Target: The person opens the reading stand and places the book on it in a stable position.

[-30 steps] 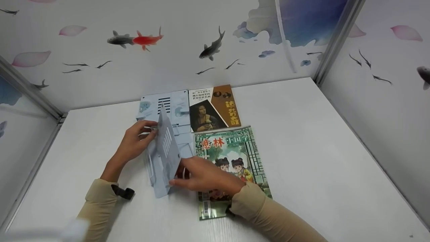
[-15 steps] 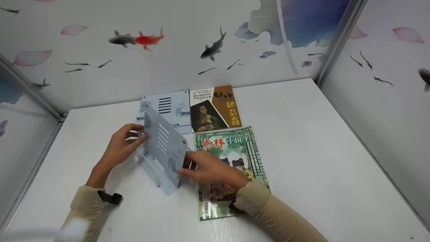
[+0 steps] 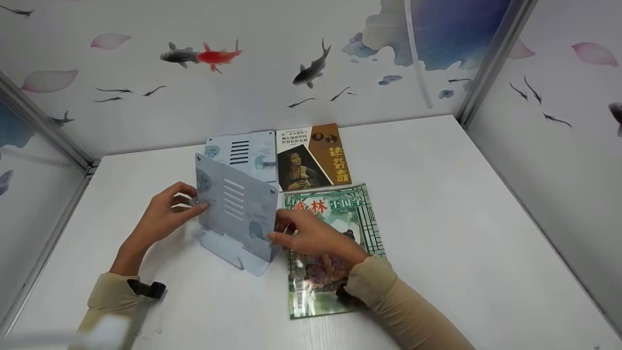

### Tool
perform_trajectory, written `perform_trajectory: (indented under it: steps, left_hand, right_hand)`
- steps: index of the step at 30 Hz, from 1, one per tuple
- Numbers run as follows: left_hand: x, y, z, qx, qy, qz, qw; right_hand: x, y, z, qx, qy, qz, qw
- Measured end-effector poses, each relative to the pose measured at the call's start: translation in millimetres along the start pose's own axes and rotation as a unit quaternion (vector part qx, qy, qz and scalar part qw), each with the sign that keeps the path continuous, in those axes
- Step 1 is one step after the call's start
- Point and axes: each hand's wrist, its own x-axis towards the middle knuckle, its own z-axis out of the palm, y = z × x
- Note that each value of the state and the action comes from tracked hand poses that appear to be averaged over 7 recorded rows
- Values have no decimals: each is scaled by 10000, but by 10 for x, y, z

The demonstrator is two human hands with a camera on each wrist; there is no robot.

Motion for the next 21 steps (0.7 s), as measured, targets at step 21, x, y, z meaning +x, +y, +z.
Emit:
perform_trajectory:
  steps: [21]
  left_hand:
    - [-281, -117, -134, -264, 84, -255, 9993]
  right_hand:
    - [63, 27, 127, -127, 273, -144, 9994]
